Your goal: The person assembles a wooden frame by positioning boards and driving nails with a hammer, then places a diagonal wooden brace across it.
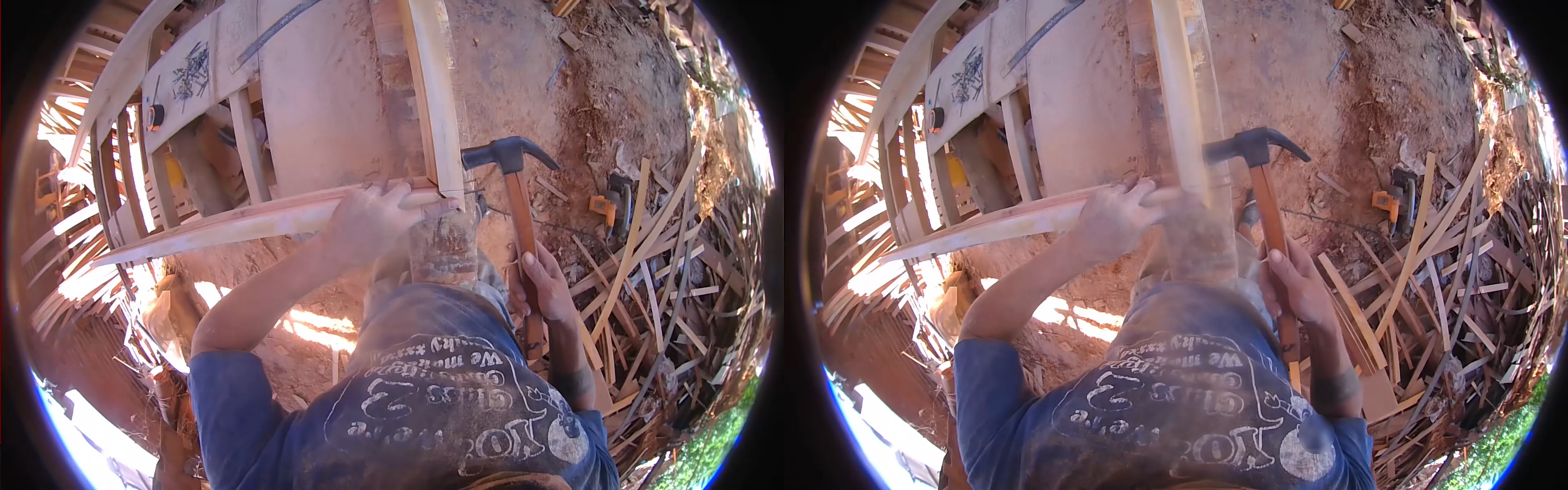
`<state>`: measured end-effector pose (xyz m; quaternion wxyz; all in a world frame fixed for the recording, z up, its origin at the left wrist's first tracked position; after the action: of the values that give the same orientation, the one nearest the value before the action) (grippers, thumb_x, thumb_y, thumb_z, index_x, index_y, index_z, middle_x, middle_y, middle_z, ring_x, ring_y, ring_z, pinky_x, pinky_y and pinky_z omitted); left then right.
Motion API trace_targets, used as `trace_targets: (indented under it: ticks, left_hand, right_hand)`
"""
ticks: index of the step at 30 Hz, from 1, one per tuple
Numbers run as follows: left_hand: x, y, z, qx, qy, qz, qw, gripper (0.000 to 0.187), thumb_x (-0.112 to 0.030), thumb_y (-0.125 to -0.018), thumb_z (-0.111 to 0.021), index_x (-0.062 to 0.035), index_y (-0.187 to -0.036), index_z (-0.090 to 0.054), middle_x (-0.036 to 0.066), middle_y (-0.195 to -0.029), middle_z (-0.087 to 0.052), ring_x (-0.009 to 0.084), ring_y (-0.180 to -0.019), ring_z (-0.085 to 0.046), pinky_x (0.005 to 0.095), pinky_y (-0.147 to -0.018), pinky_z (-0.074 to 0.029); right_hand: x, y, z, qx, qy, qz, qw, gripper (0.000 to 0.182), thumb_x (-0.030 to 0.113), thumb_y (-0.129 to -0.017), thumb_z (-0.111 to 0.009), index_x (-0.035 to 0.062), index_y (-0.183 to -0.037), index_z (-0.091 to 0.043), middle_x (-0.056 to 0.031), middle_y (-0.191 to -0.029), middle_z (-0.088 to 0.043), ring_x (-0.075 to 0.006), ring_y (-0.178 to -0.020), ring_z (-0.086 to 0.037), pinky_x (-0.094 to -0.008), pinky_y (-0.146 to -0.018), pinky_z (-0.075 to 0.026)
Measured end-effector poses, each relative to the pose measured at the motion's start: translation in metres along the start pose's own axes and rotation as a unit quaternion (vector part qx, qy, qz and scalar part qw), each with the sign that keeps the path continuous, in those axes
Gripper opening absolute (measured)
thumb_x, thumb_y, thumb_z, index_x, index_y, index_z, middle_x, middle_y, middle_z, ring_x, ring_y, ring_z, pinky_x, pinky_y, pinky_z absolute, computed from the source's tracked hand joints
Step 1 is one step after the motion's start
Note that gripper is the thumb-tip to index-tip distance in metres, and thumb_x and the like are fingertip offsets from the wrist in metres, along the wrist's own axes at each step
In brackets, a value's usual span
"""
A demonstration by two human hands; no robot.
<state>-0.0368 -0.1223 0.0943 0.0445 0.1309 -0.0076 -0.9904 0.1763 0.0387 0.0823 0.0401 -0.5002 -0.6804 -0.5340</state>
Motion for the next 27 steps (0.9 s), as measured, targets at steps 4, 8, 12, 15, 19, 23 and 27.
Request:
trace_targets:
  ticks: [4, 8, 12, 15, 19, 23, 27]
  left_hand:
    - [-0.002, 0.0, 0.01, 0.005, 0.016, 0.011, 1.0, 0.062, -0.017, -0.089, -0.059, -0.0408, -0.146, -0.048, 0.008, -0.092, -0.059, 0.025, -0.073, -0.066, 0.0315, -0.06, -0.058]
    - [0.0, -0.001, 0.008, -0.024, 0.001, -0.009, 1.0, 0.063, -0.017, -0.088, -0.06, -0.041, -0.145, -0.049, 0.008, -0.092, -0.06, 0.0241, -0.075, -0.066, 0.0314, -0.06, -0.058]
    - [0.001, 0.004, 0.007, 0.045, 0.056, 0.036, 0.997, 0.045, -0.012, -0.079, -0.062, -0.0247, -0.123, -0.063, 0.012, -0.101, -0.06, 0.031, -0.085, -0.066, 0.041, -0.066, -0.057]
    - [0.001, 0.003, 0.003, -0.002, -0.011, 0.007, 1.0, 0.06, -0.017, -0.09, -0.058, -0.0404, -0.145, -0.05, 0.007, -0.092, -0.061, 0.0238, -0.077, -0.067, 0.0335, -0.058, -0.057]
    - [-0.002, 0.0, 0.006, 0.017, -0.008, 0.012, 1.0, 0.061, -0.016, -0.09, -0.057, -0.0402, -0.145, -0.049, 0.009, -0.095, -0.062, 0.0249, -0.074, -0.067, 0.0351, -0.057, -0.057]
    - [-0.003, -0.001, 0.014, 0.001, -0.012, 0.01, 1.0, 0.063, -0.014, -0.089, -0.057, -0.0395, -0.146, -0.048, 0.01, -0.097, -0.063, 0.0261, -0.074, -0.067, 0.0355, -0.058, -0.058]
    - [-0.002, -0.003, 0.016, 0.024, 0.018, 0.014, 0.999, 0.063, -0.014, -0.089, -0.058, -0.0398, -0.145, -0.05, 0.01, -0.096, -0.063, 0.0261, -0.075, -0.067, 0.0332, -0.058, -0.058]
  right_hand:
    - [0.002, 0.0, 0.001, -0.001, 0.006, -0.001, 1.0, 0.029, 0.034, -0.106, -0.047, 0.0043, -0.109, -0.048, -0.004, -0.057, -0.05, -0.0112, -0.038, -0.045, -0.0236, -0.037, -0.037]
    - [0.004, -0.001, 0.003, -0.003, 0.012, 0.001, 1.0, 0.028, 0.033, -0.106, -0.047, 0.0043, -0.109, -0.048, -0.0038, -0.057, -0.05, -0.0112, -0.038, -0.045, -0.0236, -0.037, -0.036]
    - [-0.003, 0.001, 0.001, -0.001, 0.004, -0.005, 1.0, 0.028, 0.032, -0.106, -0.047, 0.0044, -0.11, -0.048, -0.0038, -0.057, -0.05, -0.0113, -0.038, -0.045, -0.024, -0.037, -0.036]
    - [0.001, 0.001, 0.002, -0.002, 0.014, 0.002, 1.0, 0.028, 0.032, -0.106, -0.047, 0.0046, -0.11, -0.047, -0.0039, -0.058, -0.051, -0.0117, -0.039, -0.046, -0.0241, -0.037, -0.036]
    - [-0.001, 0.002, 0.003, 0.007, 0.025, 0.008, 1.0, 0.028, 0.032, -0.106, -0.046, 0.0048, -0.109, -0.047, -0.0042, -0.058, -0.051, -0.0123, -0.039, -0.047, -0.0243, -0.037, -0.036]
    - [-0.001, 0.001, 0.002, 0.016, 0.009, 0.008, 1.0, 0.028, 0.033, -0.106, -0.046, 0.0054, -0.11, -0.047, -0.0041, -0.058, -0.051, -0.0123, -0.039, -0.047, -0.0243, -0.037, -0.036]
    - [-0.003, 0.001, 0.001, 0.001, 0.014, 0.004, 1.0, 0.034, 0.038, -0.105, -0.048, 0.0047, -0.109, -0.046, -0.0042, -0.056, -0.045, -0.0118, -0.036, -0.041, -0.0244, -0.036, -0.035]
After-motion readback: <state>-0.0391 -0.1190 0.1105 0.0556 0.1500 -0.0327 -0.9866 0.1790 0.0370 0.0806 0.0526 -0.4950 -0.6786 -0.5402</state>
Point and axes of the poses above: each hand's wrist, its own y-axis away from the middle knuckle, its own z-axis out of the back of the hand, x = y × z, the point moved 5 cm from there along -y, towards the middle knuckle
